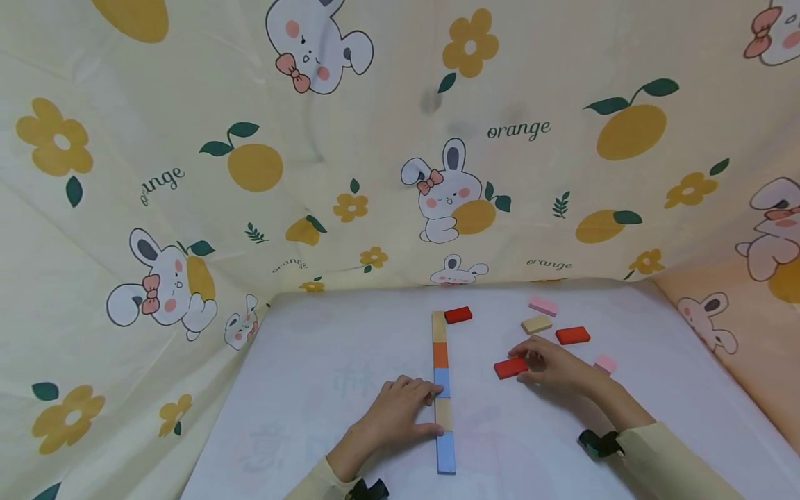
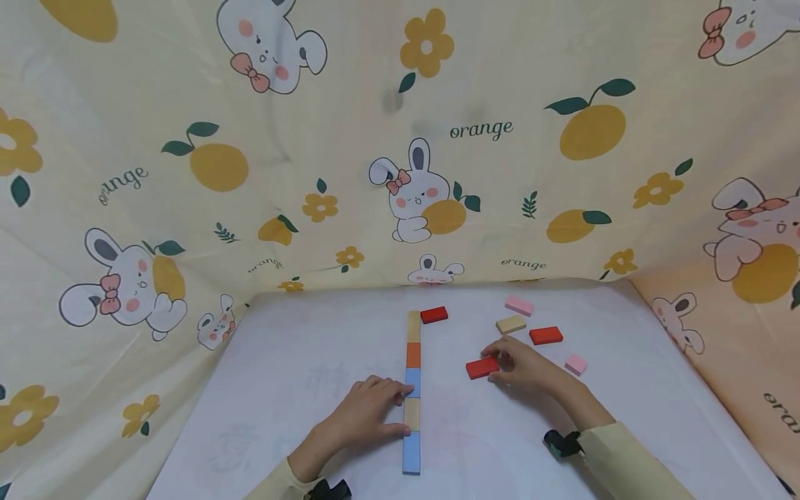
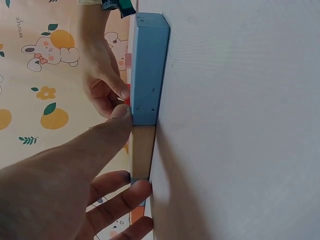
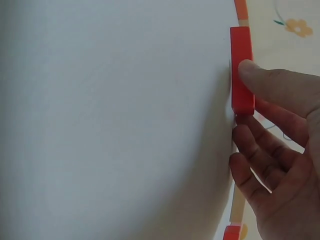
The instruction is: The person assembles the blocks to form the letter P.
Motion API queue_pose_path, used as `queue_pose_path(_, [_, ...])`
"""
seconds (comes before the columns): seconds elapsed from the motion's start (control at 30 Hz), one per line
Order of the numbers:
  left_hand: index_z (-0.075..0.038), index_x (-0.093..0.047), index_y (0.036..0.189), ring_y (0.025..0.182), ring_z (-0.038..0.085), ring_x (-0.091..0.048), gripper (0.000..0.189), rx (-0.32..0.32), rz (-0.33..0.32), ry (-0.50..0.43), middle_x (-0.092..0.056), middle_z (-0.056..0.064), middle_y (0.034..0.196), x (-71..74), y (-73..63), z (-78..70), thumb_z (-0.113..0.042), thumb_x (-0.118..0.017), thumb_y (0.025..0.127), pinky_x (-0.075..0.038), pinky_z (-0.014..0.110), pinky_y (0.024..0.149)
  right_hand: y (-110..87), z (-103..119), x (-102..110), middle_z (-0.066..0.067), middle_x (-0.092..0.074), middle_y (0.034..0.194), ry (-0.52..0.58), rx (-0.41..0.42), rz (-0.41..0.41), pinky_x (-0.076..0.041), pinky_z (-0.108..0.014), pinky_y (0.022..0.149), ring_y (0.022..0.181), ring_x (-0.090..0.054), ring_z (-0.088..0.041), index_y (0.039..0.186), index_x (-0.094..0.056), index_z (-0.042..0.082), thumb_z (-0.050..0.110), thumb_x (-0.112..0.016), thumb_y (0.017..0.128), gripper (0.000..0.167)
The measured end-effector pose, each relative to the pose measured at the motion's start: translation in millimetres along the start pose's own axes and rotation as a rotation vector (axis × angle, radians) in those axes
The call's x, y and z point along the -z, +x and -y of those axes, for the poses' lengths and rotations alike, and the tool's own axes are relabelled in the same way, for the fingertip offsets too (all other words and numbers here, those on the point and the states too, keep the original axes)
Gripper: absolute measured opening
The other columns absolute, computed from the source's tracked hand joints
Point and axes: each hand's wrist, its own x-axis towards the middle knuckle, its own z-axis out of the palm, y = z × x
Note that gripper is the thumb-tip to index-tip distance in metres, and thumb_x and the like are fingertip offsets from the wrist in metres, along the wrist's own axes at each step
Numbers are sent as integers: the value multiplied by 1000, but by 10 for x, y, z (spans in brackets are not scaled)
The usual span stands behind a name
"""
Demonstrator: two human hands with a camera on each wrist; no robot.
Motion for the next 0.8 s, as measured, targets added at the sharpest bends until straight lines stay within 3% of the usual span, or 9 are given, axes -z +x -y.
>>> queue_pose_path(0.5, [-29, -60, 152, 116, 12, -53, 73, 0, 3, 3, -60, -20, 108, -11, 8, 1, -66, -76, 91, -46, 42, 99, 59, 8, 8, 2, -64, 112, -32, -2, -11, -52, -34, 89, 104, -57, -21, 123, -73, 16, 25, -89, 90, 37])
queue_pose_path(0.8, [-30, -59, 152, 119, 13, -53, 74, 10, 12, 7, -59, -21, 107, -11, 10, -4, -67, -76, 91, -46, 43, 100, 178, 15, 31, 0, -65, 110, -26, -12, -47, -53, -35, 85, 104, -57, -23, 127, -72, 15, 27, -88, 92, 41])
